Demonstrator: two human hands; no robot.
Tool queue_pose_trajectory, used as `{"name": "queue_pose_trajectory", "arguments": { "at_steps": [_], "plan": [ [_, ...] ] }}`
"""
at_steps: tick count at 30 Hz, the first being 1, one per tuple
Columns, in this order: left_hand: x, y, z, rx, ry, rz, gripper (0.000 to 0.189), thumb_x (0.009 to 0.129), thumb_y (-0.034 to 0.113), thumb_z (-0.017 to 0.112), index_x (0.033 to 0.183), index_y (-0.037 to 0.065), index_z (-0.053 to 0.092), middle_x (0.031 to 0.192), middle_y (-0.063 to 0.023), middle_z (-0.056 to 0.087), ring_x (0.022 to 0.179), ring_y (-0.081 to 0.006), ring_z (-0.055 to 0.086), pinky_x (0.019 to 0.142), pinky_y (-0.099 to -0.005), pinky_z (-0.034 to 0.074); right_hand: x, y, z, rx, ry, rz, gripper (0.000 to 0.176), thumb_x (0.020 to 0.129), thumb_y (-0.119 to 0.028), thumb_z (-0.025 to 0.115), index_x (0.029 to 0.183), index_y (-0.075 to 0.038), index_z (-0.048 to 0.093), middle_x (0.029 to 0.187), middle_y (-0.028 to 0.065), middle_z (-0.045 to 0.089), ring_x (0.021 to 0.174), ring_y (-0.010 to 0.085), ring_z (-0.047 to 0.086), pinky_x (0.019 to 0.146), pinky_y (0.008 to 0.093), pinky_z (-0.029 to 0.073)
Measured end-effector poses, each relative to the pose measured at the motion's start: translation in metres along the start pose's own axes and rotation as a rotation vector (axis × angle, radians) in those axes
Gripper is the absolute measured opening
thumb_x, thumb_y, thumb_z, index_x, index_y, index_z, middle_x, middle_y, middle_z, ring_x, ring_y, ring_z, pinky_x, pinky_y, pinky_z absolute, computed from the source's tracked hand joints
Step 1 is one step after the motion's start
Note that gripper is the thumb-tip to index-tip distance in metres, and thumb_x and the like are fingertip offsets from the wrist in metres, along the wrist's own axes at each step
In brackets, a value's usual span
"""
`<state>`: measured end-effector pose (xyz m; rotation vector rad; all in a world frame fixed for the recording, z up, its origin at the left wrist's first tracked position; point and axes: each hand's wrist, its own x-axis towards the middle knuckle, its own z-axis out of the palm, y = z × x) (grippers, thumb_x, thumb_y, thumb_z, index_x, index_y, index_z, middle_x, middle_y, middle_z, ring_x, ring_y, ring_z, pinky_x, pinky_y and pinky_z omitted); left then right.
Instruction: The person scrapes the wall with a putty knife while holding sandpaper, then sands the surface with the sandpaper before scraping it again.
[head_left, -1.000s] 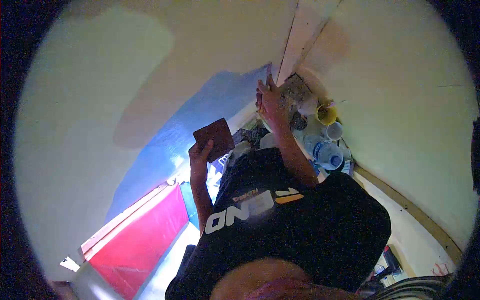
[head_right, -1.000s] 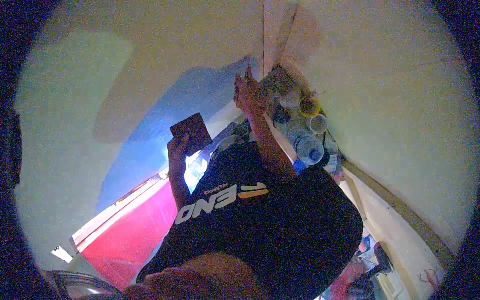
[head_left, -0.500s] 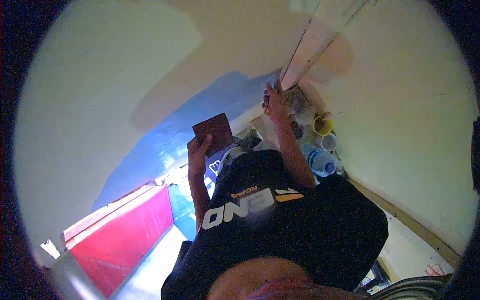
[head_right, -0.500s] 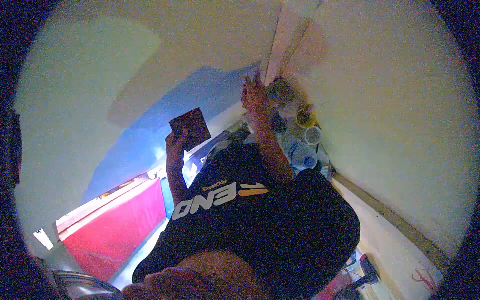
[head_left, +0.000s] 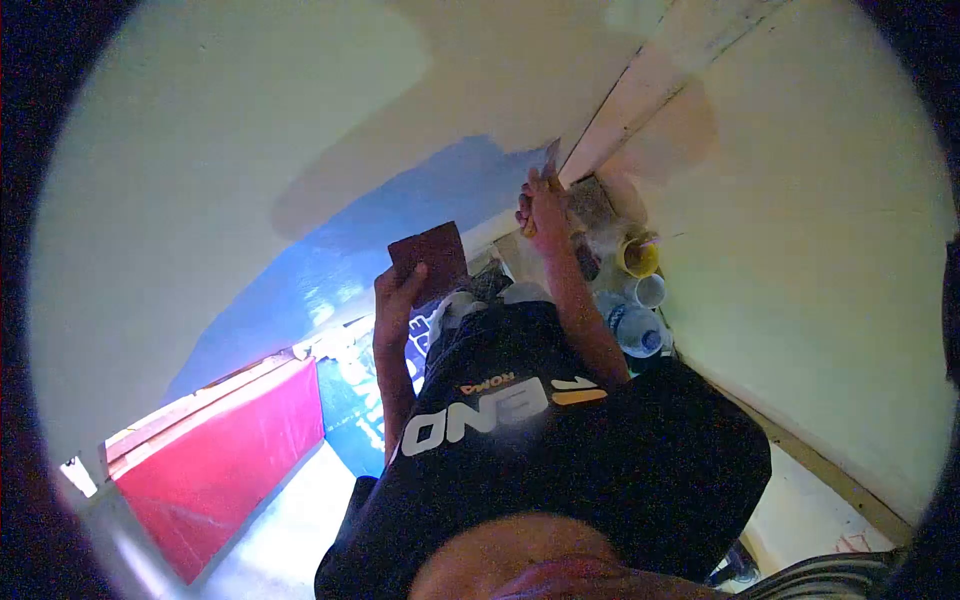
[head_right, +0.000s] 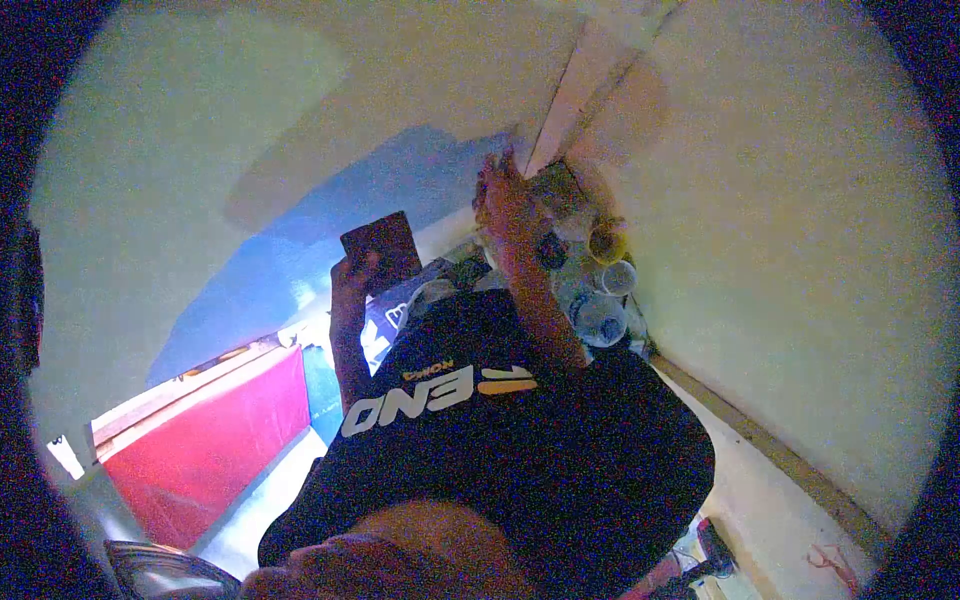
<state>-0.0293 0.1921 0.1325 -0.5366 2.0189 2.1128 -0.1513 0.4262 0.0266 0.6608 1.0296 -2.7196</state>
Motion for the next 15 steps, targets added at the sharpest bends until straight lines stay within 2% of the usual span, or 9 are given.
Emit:
{"name": "queue_pose_trajectory", "arguments": {
  "at_steps": [6, 9, 12, 15],
  "plan": [
    [-0.005, -0.01, -0.009, -0.039, 0.042, -0.004, 0.026, 0.085, 0.02, 0.062, 0.101, 0.0, 0.062, 0.088, -0.0046, 0.065, 0.074, -0.0105, 0.059, 0.066, -0.0254, 0.047, -0.002, 0.008, 0.01, -0.069, -0.013, -0.012, 0.018, 0.089, -0.026, 0.058, 0.086, -0.015, 0.043, 0.057, -0.0029, 0.043, 0.037, 0.0092, 0.041, 0.03, 0.0253, 0.034],
    [-0.012, -0.018, -0.014, -0.028, 0.056, -0.076, 0.027, 0.085, 0.021, 0.062, 0.101, 0.0, 0.062, 0.087, -0.0046, 0.064, 0.073, -0.0104, 0.059, 0.065, -0.0265, 0.048, 0.019, -0.001, 0.002, -0.104, -0.018, -0.032, 0.019, 0.089, -0.026, 0.058, 0.086, -0.015, 0.043, 0.057, -0.0028, 0.043, 0.037, 0.0095, 0.041, 0.03, 0.0259, 0.034],
    [-0.013, -0.018, -0.012, -0.132, 0.062, -0.009, 0.026, 0.085, 0.021, 0.062, 0.101, 0.0, 0.062, 0.087, -0.0046, 0.064, 0.072, -0.0114, 0.059, 0.064, -0.0276, 0.049, 0.007, 0.008, 0.008, -0.181, -0.024, -0.092, 0.019, 0.089, -0.027, 0.058, 0.085, -0.015, 0.044, 0.057, -0.0026, 0.044, 0.037, 0.0099, 0.04, 0.031, 0.0266, 0.034],
    [-0.008, -0.015, -0.013, -0.057, 0.038, 0.052, 0.025, 0.085, 0.02, 0.063, 0.1, 0.001, 0.063, 0.088, -0.0049, 0.064, 0.074, -0.0125, 0.06, 0.066, -0.0287, 0.049, 0.004, 0.009, 0.015, -0.24, -0.029, -0.137, 0.019, 0.089, -0.028, 0.058, 0.085, -0.016, 0.044, 0.057, -0.0024, 0.044, 0.036, 0.0103, 0.04, 0.031, 0.0273, 0.034]
  ]
}}
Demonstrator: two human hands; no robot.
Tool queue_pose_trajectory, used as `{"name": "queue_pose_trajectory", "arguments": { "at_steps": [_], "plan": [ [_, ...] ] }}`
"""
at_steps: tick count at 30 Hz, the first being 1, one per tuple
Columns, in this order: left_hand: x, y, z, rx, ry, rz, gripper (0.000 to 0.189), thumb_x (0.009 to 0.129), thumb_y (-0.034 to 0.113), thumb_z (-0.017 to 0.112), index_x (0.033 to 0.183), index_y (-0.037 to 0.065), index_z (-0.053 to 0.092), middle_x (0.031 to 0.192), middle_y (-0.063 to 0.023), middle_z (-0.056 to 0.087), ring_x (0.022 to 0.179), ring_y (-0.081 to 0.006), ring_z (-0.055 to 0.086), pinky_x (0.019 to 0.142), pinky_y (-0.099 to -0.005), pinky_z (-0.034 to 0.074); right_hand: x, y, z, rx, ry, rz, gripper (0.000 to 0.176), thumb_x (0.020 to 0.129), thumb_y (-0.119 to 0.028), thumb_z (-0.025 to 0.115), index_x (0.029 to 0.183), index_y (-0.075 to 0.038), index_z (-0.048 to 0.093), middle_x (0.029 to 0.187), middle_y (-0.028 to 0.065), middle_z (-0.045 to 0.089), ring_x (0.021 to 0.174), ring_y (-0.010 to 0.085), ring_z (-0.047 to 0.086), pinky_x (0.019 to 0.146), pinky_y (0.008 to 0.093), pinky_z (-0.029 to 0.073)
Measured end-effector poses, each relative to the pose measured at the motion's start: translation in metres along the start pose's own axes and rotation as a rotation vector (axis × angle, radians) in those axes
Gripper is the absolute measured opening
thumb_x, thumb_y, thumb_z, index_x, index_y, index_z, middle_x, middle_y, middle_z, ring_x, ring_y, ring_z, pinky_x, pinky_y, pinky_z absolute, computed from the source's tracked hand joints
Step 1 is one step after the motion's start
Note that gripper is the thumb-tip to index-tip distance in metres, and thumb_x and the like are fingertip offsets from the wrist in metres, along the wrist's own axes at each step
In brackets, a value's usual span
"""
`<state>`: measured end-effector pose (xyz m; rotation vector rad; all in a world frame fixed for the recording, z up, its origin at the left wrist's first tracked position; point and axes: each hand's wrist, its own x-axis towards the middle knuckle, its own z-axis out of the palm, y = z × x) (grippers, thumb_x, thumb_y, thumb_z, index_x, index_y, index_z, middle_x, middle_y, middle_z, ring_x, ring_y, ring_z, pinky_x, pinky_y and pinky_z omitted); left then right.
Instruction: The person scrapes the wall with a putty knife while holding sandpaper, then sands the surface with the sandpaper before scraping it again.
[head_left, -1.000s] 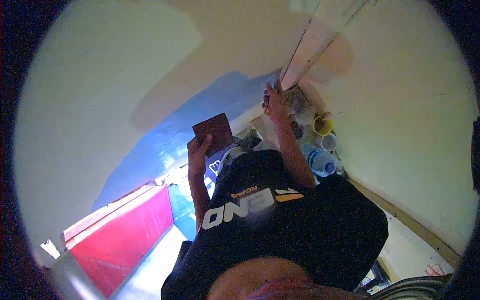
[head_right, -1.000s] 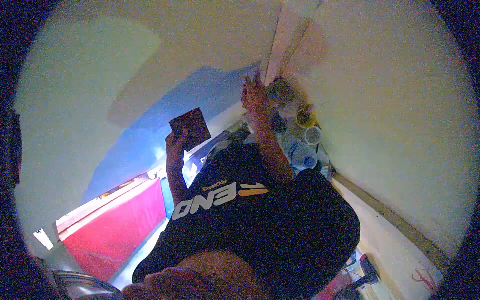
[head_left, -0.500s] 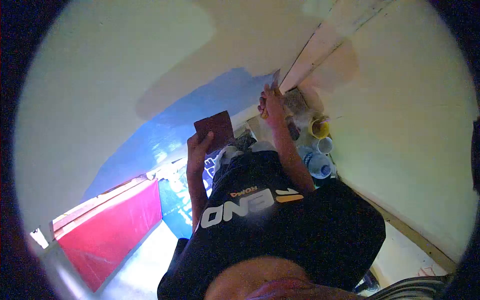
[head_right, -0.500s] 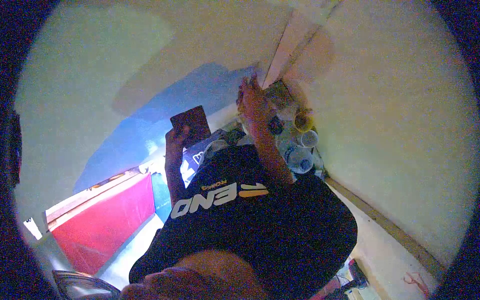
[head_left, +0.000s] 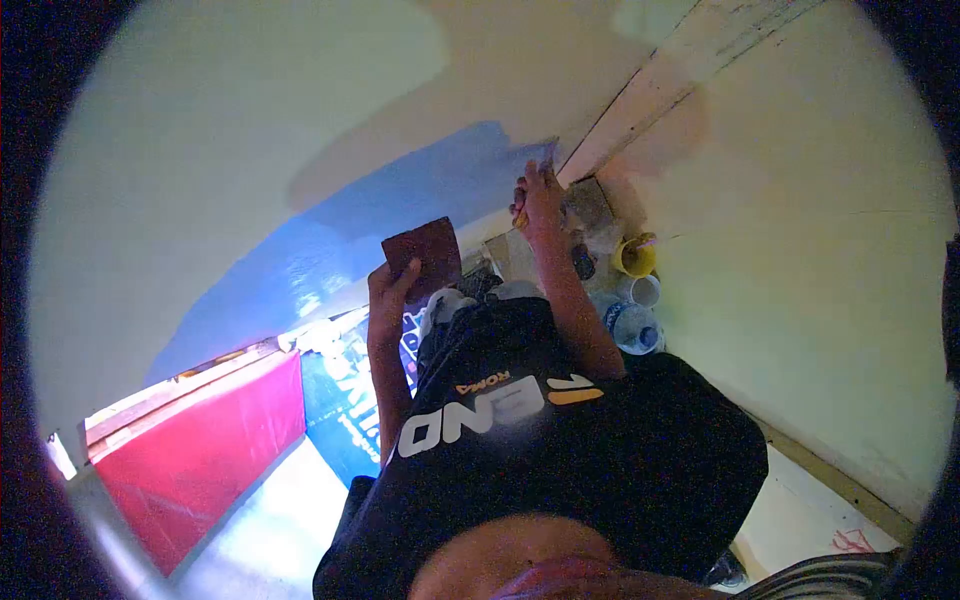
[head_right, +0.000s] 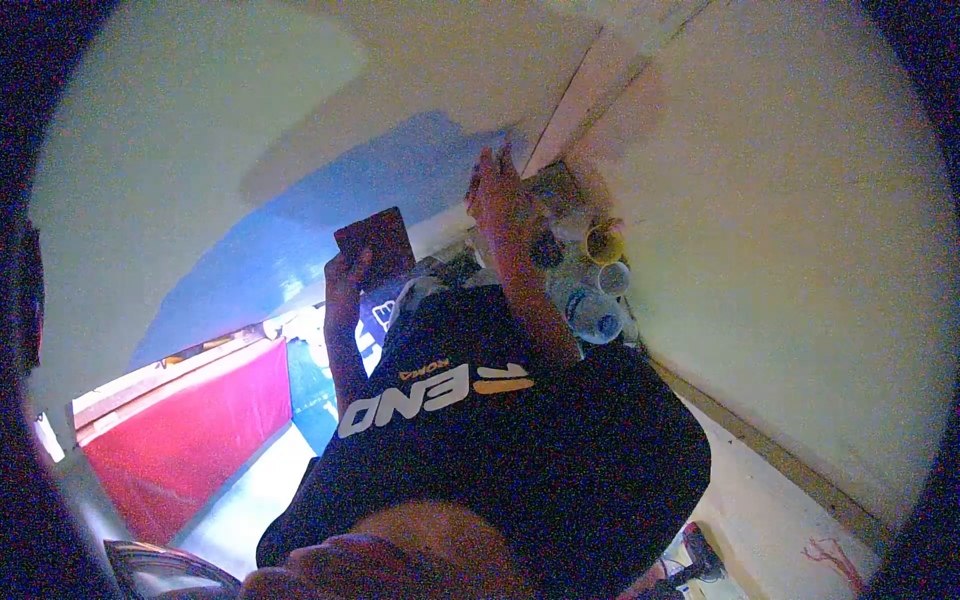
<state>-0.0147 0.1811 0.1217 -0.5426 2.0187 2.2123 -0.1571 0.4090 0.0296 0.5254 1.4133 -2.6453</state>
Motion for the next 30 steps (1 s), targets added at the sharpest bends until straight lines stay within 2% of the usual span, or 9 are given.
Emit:
{"name": "queue_pose_trajectory", "arguments": {
  "at_steps": [3, 10, 13, 16, 22, 26, 30],
  "plan": [
    [-0.009, 0.021, 0.004, 0.021, -0.053, 0.017, 0.024, 0.084, 0.019, 0.063, 0.1, 0.001, 0.063, 0.089, -0.0049, 0.064, 0.077, -0.0129, 0.06, 0.07, -0.0288, 0.049, 0.003, -0.001, -0.007, 0.007, -0.005, -0.014, 0.019, 0.089, -0.027, 0.058, 0.087, -0.015, 0.043, 0.058, -0.0022, 0.044, 0.036, 0.0103, 0.039, 0.032, 0.0273, 0.033],
    [-0.009, 0.015, -0.009, 0.082, -0.059, -0.02, 0.024, 0.085, 0.018, 0.063, 0.101, 0.0, 0.063, 0.09, -0.0048, 0.065, 0.079, -0.0125, 0.06, 0.073, -0.0287, 0.049, 0.028, 0.016, -0.027, -0.02, -0.004, -0.058, 0.019, 0.089, -0.026, 0.059, 0.094, -0.016, 0.044, 0.058, -0.0023, 0.044, 0.037, 0.01, 0.04, 0.032, 0.0268, 0.034],
    [-0.006, 0.019, -0.006, 0.07, -0.054, -0.044, 0.024, 0.085, 0.018, 0.063, 0.101, -0.001, 0.063, 0.09, -0.0052, 0.065, 0.079, -0.0127, 0.06, 0.073, -0.0287, 0.049, 0.043, 0.042, -0.044, -0.217, -0.067, -0.274, 0.02, 0.088, -0.025, 0.059, 0.096, -0.016, 0.044, 0.058, -0.0024, 0.044, 0.037, 0.0099, 0.04, 0.032, 0.0267, 0.034],
    [-0.008, 0.021, -0.003, 0.057, -0.09, -0.04, 0.025, 0.086, 0.017, 0.061, 0.102, -0.002, 0.062, 0.091, -0.0067, 0.065, 0.08, -0.0136, 0.061, 0.074, -0.0298, 0.05, 0.04, 0.03, -0.046, 0.158, -0.007, 0.054, 0.019, 0.089, -0.025, 0.059, 0.097, -0.016, 0.044, 0.058, -0.0025, 0.044, 0.037, 0.0097, 0.04, 0.032, 0.0261, 0.035],
    [-0.006, 0.031, -0.003, 0.002, -0.154, -0.053, 0.025, 0.086, 0.017, 0.061, 0.102, -0.002, 0.062, 0.091, -0.0075, 0.065, 0.079, -0.0145, 0.061, 0.074, -0.0303, 0.05, 0.011, 0.03, -0.024, 0.018, 0.029, -0.032, 0.023, 0.089, -0.024, 0.058, 0.104, -0.016, 0.043, 0.059, -0.0016, 0.046, 0.038, 0.0101, 0.042, 0.033, 0.0263, 0.037],
    [-0.004, 0.031, -0.008, 0.065, -0.17, -0.063, 0.025, 0.086, 0.016, 0.061, 0.103, -0.002, 0.062, 0.093, -0.0073, 0.064, 0.08, -0.0143, 0.06, 0.075, -0.0305, 0.05, 0.031, 0.033, -0.031, -0.037, 0.022, -0.048, 0.028, 0.089, -0.023, 0.058, 0.111, -0.015, 0.042, 0.059, -0.0007, 0.048, 0.039, 0.0106, 0.044, 0.033, 0.0268, 0.039],
    [0.004, 0.026, -0.015, 0.108, -0.179, -0.038, 0.026, 0.086, 0.017, 0.061, 0.104, -0.002, 0.061, 0.093, -0.0067, 0.064, 0.082, -0.013, 0.059, 0.075, -0.03, 0.049, 0.04, 0.094, -0.049, -0.386, -0.01, -0.204, 0.034, 0.088, -0.022, 0.057, 0.118, -0.014, 0.042, 0.06, 0.0002, 0.05, 0.039, 0.0111, 0.046, 0.034, 0.0273, 0.041]
  ]
}}
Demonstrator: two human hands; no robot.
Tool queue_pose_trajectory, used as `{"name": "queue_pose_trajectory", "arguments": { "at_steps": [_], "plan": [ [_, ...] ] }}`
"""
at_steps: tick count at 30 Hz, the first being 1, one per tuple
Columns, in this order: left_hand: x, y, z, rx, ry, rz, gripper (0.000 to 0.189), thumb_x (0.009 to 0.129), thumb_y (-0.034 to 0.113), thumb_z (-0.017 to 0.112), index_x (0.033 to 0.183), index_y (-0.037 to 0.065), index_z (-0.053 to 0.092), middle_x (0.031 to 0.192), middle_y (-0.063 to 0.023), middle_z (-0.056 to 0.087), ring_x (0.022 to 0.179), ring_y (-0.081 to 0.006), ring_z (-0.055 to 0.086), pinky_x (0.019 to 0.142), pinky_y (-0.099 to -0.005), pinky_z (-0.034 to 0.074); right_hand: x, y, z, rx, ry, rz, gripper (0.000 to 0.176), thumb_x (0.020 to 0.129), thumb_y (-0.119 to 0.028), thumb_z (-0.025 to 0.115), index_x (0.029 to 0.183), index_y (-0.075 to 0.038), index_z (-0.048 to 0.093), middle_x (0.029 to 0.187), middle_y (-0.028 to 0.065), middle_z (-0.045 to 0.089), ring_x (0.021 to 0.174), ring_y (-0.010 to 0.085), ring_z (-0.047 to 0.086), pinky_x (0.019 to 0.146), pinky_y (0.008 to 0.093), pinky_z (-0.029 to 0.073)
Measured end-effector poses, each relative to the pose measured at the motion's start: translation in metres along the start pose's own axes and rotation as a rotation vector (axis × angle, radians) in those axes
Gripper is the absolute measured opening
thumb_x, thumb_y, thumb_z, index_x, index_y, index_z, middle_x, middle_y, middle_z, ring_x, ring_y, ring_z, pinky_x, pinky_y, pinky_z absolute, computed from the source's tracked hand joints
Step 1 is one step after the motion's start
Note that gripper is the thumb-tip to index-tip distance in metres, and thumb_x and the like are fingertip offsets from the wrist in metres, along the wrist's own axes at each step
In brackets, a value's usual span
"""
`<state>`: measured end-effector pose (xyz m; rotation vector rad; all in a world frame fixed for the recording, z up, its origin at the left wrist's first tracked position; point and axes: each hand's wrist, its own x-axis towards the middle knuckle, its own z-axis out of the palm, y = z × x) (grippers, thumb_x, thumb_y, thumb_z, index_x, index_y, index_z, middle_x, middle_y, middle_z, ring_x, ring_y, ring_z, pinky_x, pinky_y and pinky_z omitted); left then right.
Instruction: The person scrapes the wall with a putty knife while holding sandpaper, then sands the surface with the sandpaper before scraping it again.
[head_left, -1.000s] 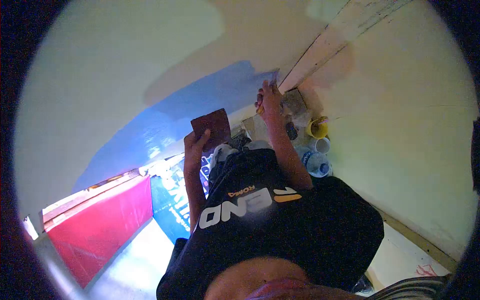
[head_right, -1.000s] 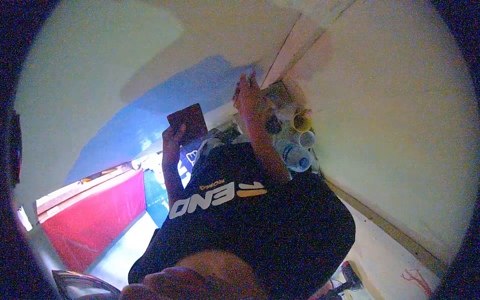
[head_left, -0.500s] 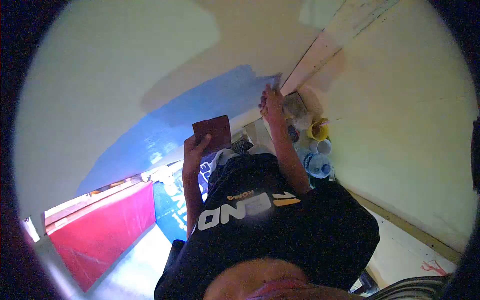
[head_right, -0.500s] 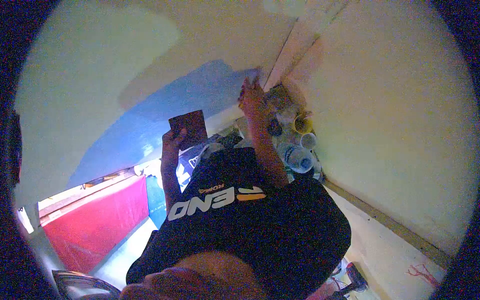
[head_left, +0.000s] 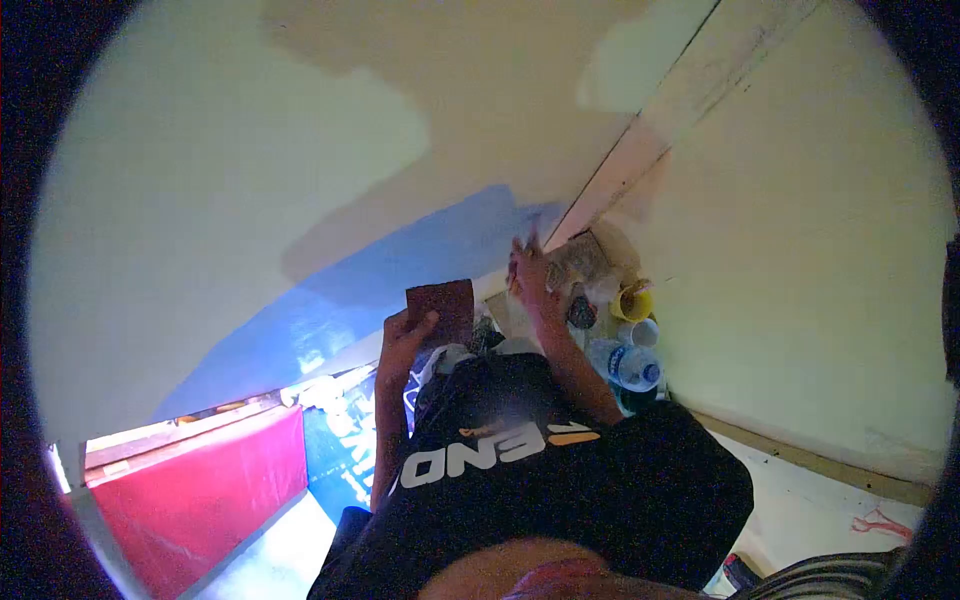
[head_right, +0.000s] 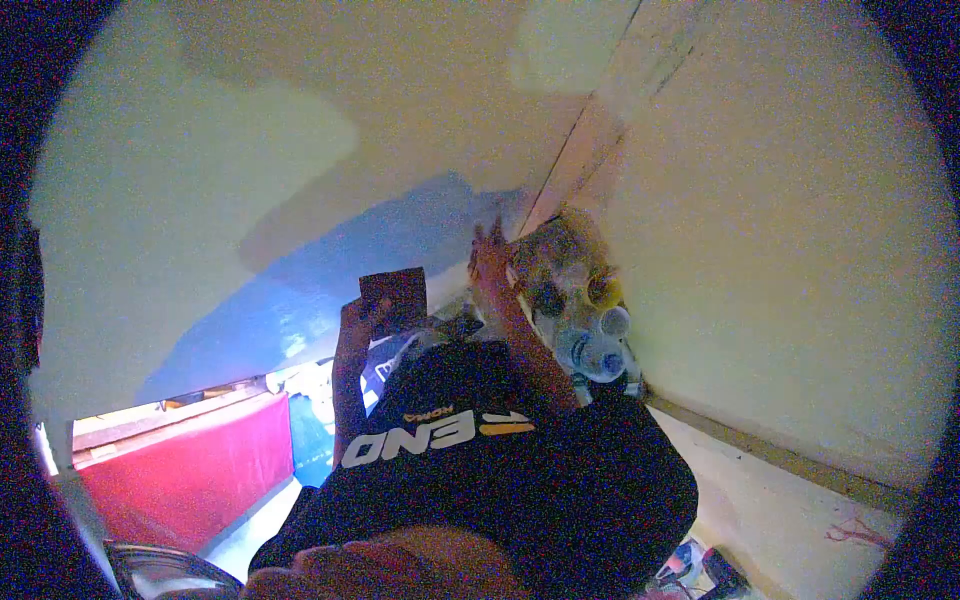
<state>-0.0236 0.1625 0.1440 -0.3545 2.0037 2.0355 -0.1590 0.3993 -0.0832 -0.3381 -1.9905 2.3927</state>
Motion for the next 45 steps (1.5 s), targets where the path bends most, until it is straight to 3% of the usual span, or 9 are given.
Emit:
{"name": "queue_pose_trajectory", "arguments": {
  "at_steps": [1, 4, 10, 15, 20, 22, 29, 32, 45],
  "plan": [
    [-0.002, 0.001, 0.0, 0.005, -0.003, -0.004, 0.026, 0.086, 0.017, 0.061, 0.104, -0.002, 0.061, 0.093, -0.0066, 0.064, 0.082, -0.0127, 0.059, 0.075, -0.0298, 0.049, -0.008, -0.004, 0.006, -0.105, -0.007, -0.036, 0.036, 0.088, -0.021, 0.057, 0.12, -0.014, 0.041, 0.06, 0.0004, 0.05, 0.039, 0.0112, 0.047, 0.034, 0.0274, 0.042],
    [0.003, -0.015, -0.013, -0.077, -0.04, -0.016, 0.027, 0.086, 0.017, 0.061, 0.105, -0.003, 0.061, 0.094, -0.0071, 0.064, 0.083, -0.0136, 0.059, 0.076, -0.0305, 0.049, -0.067, -0.066, 0.017, 0.758, 0.147, 0.223, 0.047, 0.088, -0.019, 0.056, 0.131, -0.016, 0.036, 0.061, 0.0007, 0.05, 0.036, 0.0112, 0.045, 0.033, 0.0264, 0.039],
    [-0.001, 0.008, -0.029, -0.114, -0.068, -0.04, 0.03, 0.088, 0.019, 0.059, 0.107, -0.004, 0.059, 0.094, -0.0081, 0.065, 0.083, -0.0147, 0.06, 0.077, -0.0309, 0.05, -0.039, -0.098, 0.018, -0.05, 0.104, 0.14, 0.059, 0.087, -0.015, 0.058, 0.139, -0.015, 0.03, 0.056, -0.0011, 0.048, 0.034, 0.0089, 0.041, 0.031, 0.0234, 0.034],
    [0.008, -0.003, -0.044, -0.143, -0.067, 0.006, 0.031, 0.09, 0.02, 0.056, 0.107, -0.005, 0.059, 0.095, -0.0086, 0.064, 0.084, -0.0142, 0.058, 0.077, -0.0296, 0.048, -0.087, -0.073, 0.036, -0.197, -0.23, 0.164, 0.055, 0.087, -0.016, 0.059, 0.136, -0.009, 0.036, 0.055, -0.0023, 0.045, 0.035, 0.0075, 0.039, 0.031, 0.0234, 0.034],
    [0.021, -0.029, -0.054, 0.015, -0.022, 0.182, 0.031, 0.091, 0.023, 0.053, 0.102, -0.005, 0.059, 0.093, -0.0072, 0.063, 0.08, -0.0115, 0.054, 0.073, -0.028, 0.046, -0.143, -0.148, 0.053, -0.057, -0.596, 0.196, 0.054, 0.086, -0.017, 0.062, 0.133, -0.005, 0.04, 0.061, -0.0015, 0.049, 0.036, 0.0065, 0.04, 0.032, 0.0212, 0.032],
    [0.023, -0.028, -0.053, 0.046, -0.067, 0.126, 0.034, 0.091, 0.029, 0.054, 0.101, -0.003, 0.06, 0.092, -0.0067, 0.065, 0.083, -0.0128, 0.057, 0.076, -0.0297, 0.047, -0.159, -0.194, 0.055, 0.053, -0.751, 0.448, 0.054, 0.085, -0.02, 0.063, 0.131, -0.003, 0.043, 0.066, -0.0012, 0.051, 0.038, 0.0054, 0.04, 0.033, 0.0205, 0.031],
    [0.039, -0.039, -0.054, 0.059, -0.156, 0.154, 0.034, 0.091, 0.03, 0.053, 0.099, -0.001, 0.062, 0.088, -0.0079, 0.066, 0.082, -0.0148, 0.058, 0.076, -0.0313, 0.047, -0.154, -0.196, 0.022, -0.493, -0.64, 0.459, 0.054, 0.085, -0.028, 0.062, 0.131, -0.005, 0.044, 0.061, -0.0025, 0.049, 0.038, 0.0051, 0.04, 0.032, 0.0202, 0.031],
    [0.036, -0.035, -0.039, 0.222, -0.012, 0.381, 0.034, 0.092, 0.03, 0.051, 0.094, -0.003, 0.06, 0.071, -0.0062, 0.059, 0.068, -0.0114, 0.047, 0.065, -0.0308, 0.044, -0.156, -0.177, -0.001, -0.386, -0.824, 0.451, 0.05, 0.085, -0.03, 0.061, 0.127, -0.004, 0.048, 0.061, -0.002, 0.05, 0.038, 0.0051, 0.042, 0.032, 0.0197, 0.032],
    [0.014, -0.032, -0.017, -0.026, -0.351, 0.194, 0.03, 0.092, 0.021, 0.052, 0.109, -0.003, 0.059, 0.092, -0.0079, 0.065, 0.082, -0.0128, 0.059, 0.073, -0.029, 0.049, -0.18, -0.169, -0.026, -0.399, -0.709, 0.366, 0.038, 0.085, -0.035, 0.062, 0.103, -0.001, 0.058, 0.062, 0.0012, 0.054, 0.041, 0.0078, 0.048, 0.035, 0.02, 0.037]
  ]
}}
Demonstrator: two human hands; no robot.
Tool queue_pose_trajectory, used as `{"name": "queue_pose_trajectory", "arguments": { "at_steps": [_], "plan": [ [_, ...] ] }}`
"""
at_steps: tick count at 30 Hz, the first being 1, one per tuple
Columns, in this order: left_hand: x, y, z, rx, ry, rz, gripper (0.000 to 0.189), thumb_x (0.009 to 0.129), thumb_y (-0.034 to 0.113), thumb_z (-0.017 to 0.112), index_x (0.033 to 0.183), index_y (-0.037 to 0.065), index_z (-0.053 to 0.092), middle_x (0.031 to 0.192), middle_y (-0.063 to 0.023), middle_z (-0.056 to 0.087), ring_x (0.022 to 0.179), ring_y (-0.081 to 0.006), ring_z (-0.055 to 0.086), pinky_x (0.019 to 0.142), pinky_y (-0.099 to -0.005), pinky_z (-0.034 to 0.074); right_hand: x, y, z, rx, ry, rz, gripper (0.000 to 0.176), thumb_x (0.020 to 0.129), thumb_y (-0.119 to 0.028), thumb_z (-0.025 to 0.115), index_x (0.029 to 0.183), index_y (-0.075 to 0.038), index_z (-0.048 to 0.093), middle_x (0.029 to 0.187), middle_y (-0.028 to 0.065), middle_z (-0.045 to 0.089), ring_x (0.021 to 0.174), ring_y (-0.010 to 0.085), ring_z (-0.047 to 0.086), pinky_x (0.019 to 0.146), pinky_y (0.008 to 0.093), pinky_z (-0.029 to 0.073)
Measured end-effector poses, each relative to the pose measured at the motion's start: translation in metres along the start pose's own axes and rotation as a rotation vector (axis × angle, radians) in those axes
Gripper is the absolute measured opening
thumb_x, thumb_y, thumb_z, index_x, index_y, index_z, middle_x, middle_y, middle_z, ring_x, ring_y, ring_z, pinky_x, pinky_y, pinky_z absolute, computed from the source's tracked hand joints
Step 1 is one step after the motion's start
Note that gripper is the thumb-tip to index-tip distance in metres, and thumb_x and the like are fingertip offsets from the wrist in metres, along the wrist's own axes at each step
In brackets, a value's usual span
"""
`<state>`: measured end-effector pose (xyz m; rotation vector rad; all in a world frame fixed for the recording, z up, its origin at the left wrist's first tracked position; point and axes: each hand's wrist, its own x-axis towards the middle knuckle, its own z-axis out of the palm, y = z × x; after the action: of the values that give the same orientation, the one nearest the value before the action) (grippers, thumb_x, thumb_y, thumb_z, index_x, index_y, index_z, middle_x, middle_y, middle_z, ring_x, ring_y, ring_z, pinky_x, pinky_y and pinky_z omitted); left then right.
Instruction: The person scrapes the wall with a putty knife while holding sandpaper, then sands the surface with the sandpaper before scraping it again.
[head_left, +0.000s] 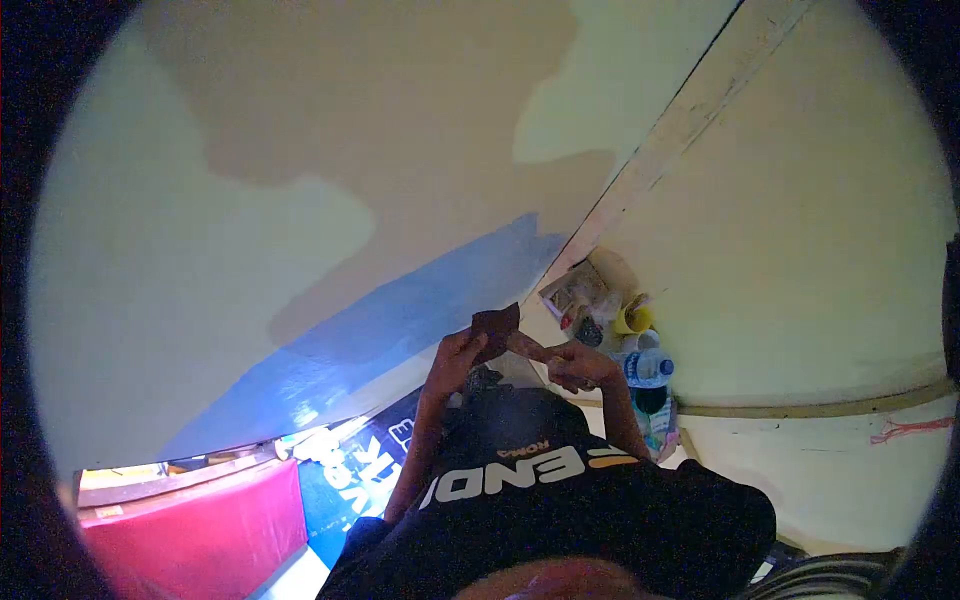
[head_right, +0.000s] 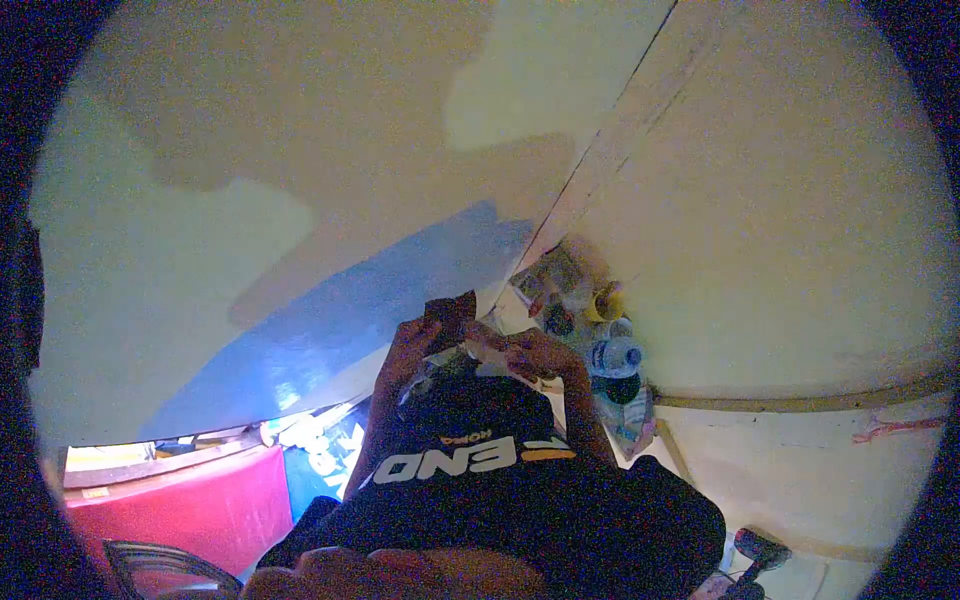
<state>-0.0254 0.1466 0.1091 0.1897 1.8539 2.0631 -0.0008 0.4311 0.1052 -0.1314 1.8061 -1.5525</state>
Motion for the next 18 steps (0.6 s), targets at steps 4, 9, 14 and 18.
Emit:
{"name": "queue_pose_trajectory", "arguments": {
  "at_steps": [4, 9, 14, 18],
  "plan": [
    [-0.004, 0.011, -0.004, 0.042, 0.094, -0.094, 0.029, 0.093, 0.02, 0.051, 0.109, -0.003, 0.059, 0.095, -0.0075, 0.064, 0.086, -0.0124, 0.057, 0.078, -0.0278, 0.047, -0.016, -0.021, -0.003, 0.038, 0.188, 0.115, 0.04, 0.084, -0.035, 0.063, 0.105, 0.0, 0.058, 0.063, 0.0012, 0.053, 0.043, 0.0085, 0.048, 0.037, 0.0221, 0.039],
    [-0.006, 0.005, 0.018, 0.231, 0.142, 0.032, 0.029, 0.093, 0.021, 0.051, 0.106, -0.004, 0.06, 0.091, -0.0036, 0.065, 0.085, -0.0122, 0.056, 0.078, -0.0291, 0.046, -0.018, -0.008, 0.0, 0.011, -0.04, -0.076, 0.037, 0.088, -0.03, 0.058, 0.108, 0.001, 0.058, 0.064, 0.0009, 0.053, 0.045, 0.0078, 0.048, 0.039, 0.0234, 0.04],
    [-0.007, -0.017, 0.01, 0.319, 0.088, -0.123, 0.031, 0.093, 0.022, 0.05, 0.107, -0.003, 0.06, 0.094, -0.0044, 0.064, 0.084, -0.0116, 0.056, 0.077, -0.0291, 0.046, -0.017, -0.009, -0.006, -0.007, 0.002, 0.049, 0.041, 0.09, -0.035, 0.055, 0.111, 0.0, 0.055, 0.065, 0.0017, 0.055, 0.048, 0.0078, 0.049, 0.042, 0.0232, 0.042],
    [-0.017, 0.014, 0.011, 0.241, 0.232, -0.155, 0.03, 0.093, 0.022, 0.05, 0.107, -0.003, 0.06, 0.093, -0.0054, 0.064, 0.082, -0.0114, 0.055, 0.076, -0.0286, 0.046, -0.002, 0.028, -0.026, 0.161, 0.306, -0.063, 0.033, 0.092, -0.033, 0.051, 0.102, -0.002, 0.055, 0.064, 0.0033, 0.053, 0.048, 0.0095, 0.049, 0.043, 0.0246, 0.042]
  ]
}}
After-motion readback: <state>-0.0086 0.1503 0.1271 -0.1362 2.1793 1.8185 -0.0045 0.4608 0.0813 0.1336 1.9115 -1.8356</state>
